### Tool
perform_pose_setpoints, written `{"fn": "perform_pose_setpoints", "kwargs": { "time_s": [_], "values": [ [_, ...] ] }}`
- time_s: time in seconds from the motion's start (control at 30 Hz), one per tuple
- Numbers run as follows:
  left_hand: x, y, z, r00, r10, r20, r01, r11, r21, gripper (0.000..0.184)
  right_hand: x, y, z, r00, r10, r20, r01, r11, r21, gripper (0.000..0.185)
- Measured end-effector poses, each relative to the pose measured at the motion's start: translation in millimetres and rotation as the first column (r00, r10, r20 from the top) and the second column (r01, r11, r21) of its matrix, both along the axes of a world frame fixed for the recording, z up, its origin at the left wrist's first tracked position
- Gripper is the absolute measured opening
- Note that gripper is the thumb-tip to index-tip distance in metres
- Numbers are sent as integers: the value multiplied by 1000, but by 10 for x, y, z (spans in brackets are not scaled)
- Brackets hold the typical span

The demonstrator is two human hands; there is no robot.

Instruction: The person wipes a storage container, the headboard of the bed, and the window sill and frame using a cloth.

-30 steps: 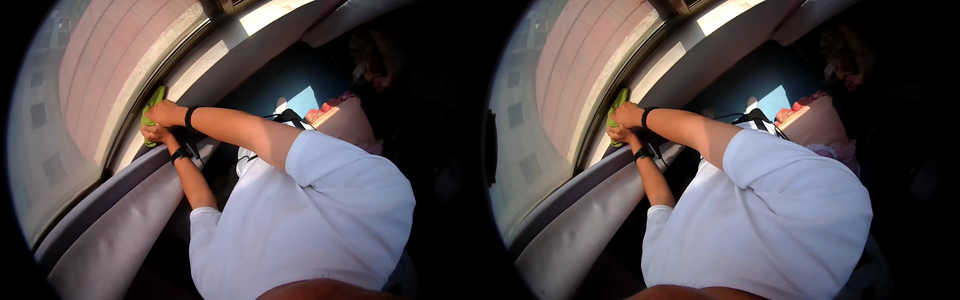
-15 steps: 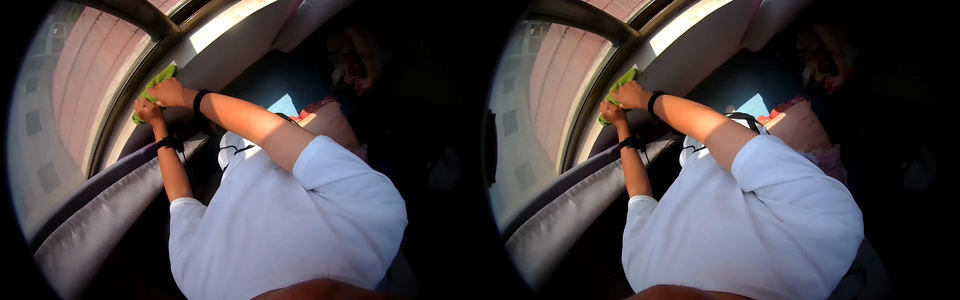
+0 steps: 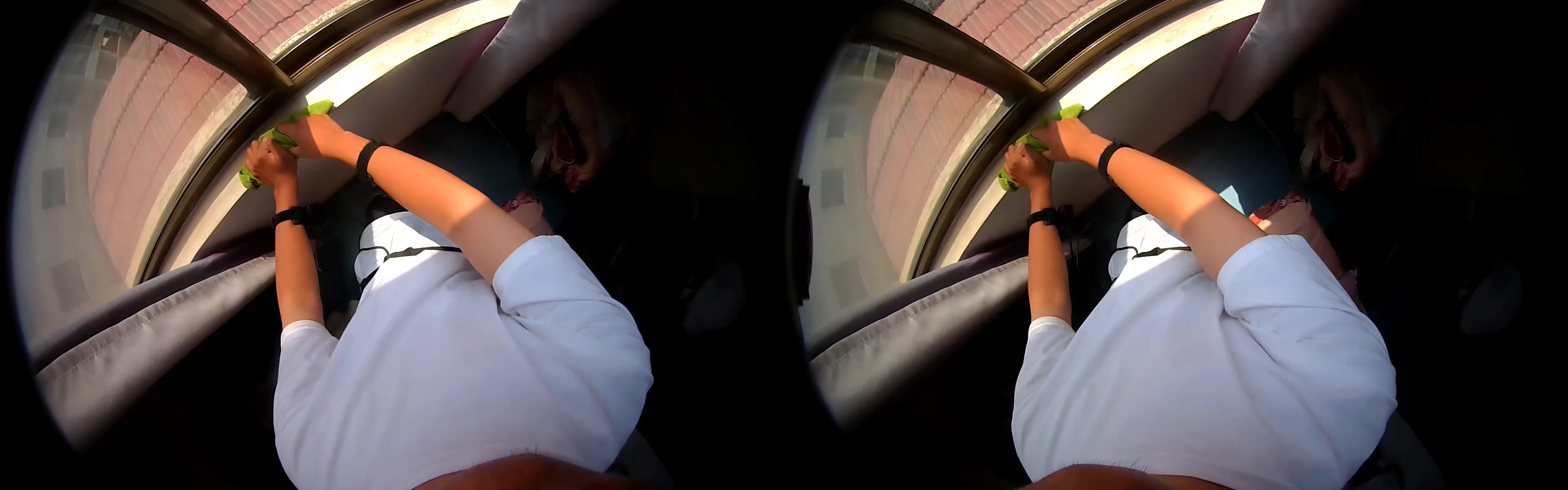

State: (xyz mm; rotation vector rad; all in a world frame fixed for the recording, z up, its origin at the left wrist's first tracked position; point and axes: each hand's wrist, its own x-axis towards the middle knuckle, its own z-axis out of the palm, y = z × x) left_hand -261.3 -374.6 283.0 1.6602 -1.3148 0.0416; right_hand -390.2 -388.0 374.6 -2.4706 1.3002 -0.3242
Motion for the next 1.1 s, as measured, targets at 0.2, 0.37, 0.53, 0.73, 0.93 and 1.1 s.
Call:
{"fn": "perform_pose_setpoints", "kwargs": {
  "time_s": [0.2,0.37,0.53,0.73,0.93,1.1],
  "values": [
    [-178,70,314,1000,-19,-24,19,1000,-11,34,-173,14,241,999,-40,23,39,998,48,34],
    [-104,-27,326,974,-172,-149,166,985,-53,33,-165,-31,144,998,-39,52,38,999,29,40],
    [26,-354,292,920,-369,-130,346,923,-167,36,3,-182,171,989,-149,-10,148,987,-61,44],
    [91,-244,701,880,-466,-93,443,876,-191,34,170,-20,533,935,-355,3,347,910,-229,41],
    [-6,-307,1123,825,-554,-111,516,819,-252,24,136,-42,699,884,-432,180,468,837,-285,38],
    [662,-158,1102,733,-636,-241,590,771,-240,23,865,111,679,830,-517,211,558,767,-318,32]
  ]
}}
